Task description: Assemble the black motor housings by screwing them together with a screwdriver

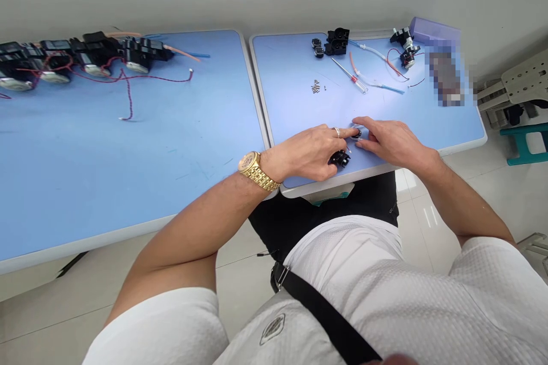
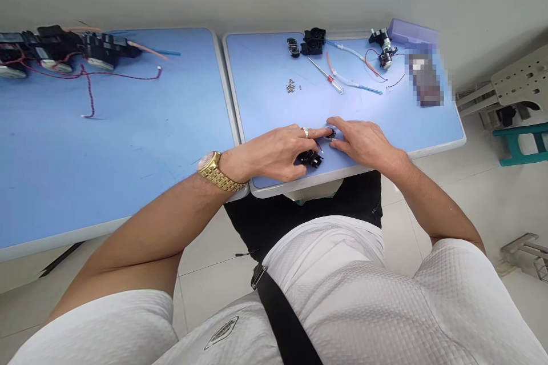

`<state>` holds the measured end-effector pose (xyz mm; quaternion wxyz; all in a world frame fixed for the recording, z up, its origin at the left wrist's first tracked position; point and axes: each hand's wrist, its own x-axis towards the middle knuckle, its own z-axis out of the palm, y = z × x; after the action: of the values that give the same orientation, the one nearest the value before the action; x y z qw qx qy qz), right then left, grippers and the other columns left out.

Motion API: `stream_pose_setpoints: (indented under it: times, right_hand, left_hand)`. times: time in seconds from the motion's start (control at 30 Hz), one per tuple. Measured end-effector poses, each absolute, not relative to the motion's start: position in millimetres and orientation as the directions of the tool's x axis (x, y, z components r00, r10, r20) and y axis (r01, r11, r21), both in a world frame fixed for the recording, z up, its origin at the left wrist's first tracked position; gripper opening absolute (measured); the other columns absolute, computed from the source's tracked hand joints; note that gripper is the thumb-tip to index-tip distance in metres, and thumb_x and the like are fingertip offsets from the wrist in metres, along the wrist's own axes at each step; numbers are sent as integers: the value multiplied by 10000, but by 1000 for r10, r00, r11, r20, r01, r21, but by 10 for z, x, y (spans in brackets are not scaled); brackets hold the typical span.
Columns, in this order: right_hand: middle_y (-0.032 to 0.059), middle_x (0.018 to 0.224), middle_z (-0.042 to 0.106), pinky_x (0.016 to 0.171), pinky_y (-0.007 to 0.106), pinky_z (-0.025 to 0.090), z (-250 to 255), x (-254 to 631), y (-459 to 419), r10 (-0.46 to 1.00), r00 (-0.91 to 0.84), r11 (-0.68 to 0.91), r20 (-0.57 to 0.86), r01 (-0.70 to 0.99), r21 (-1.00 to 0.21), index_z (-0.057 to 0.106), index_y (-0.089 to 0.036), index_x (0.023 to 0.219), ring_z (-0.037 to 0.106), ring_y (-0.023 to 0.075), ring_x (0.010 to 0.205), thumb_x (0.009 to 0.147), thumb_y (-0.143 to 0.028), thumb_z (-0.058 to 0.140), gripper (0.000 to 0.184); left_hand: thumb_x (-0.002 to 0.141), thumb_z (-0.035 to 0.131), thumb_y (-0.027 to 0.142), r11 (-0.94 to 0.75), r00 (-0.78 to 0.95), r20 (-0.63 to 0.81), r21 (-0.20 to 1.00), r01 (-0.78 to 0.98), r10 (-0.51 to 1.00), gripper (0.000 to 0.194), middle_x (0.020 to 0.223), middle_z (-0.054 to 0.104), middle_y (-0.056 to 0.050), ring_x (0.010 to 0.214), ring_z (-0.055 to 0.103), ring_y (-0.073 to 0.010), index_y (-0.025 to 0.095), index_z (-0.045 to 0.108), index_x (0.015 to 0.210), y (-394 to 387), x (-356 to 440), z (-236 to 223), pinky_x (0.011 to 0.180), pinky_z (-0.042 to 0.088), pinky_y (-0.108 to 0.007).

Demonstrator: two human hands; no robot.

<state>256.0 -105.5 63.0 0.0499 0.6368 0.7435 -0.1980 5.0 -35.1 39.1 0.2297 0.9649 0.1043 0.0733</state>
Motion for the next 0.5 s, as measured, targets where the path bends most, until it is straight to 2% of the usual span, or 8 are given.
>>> stream_pose_setpoints:
  times: [0.23, 0.4, 0.5]
  right_hand:
    - [52, 1060, 834, 800, 358, 421, 605, 2575, -1064, 936, -182, 103, -302, 961, -258, 657, -271, 1489, 731, 272, 941, 1103, -401, 569, 417]
    - [56, 1018, 830, 782, 369, 409, 576, 2549, -1104, 951, -116, 49, -286, 971, -233, 700, -240, 1416, 731, 279, 917, 1085, -378, 595, 373]
    - [42, 984, 834, 776, 364, 427, 554, 2526, -1115, 959, -64, 0, -275, 974, -227, 726, -246, 1386, 740, 275, 906, 1078, -381, 619, 352]
  left_hand:
    - [848, 607, 144, -867, 966, 90, 466, 173, 242, 314, 1621, 705, -121, 932, 781, -259, 159, 814, 1083, -351, 44, 375, 944, 599, -465]
    - [809, 627, 129, -844, 966, 75, 507, 176, 247, 320, 1653, 679, -145, 1112, 807, -321, 159, 810, 1069, -342, 46, 367, 1024, 611, -495]
    - [800, 626, 118, -836, 965, 89, 524, 164, 245, 314, 1655, 682, -131, 1147, 809, -336, 173, 809, 1049, -343, 51, 374, 1031, 612, -501]
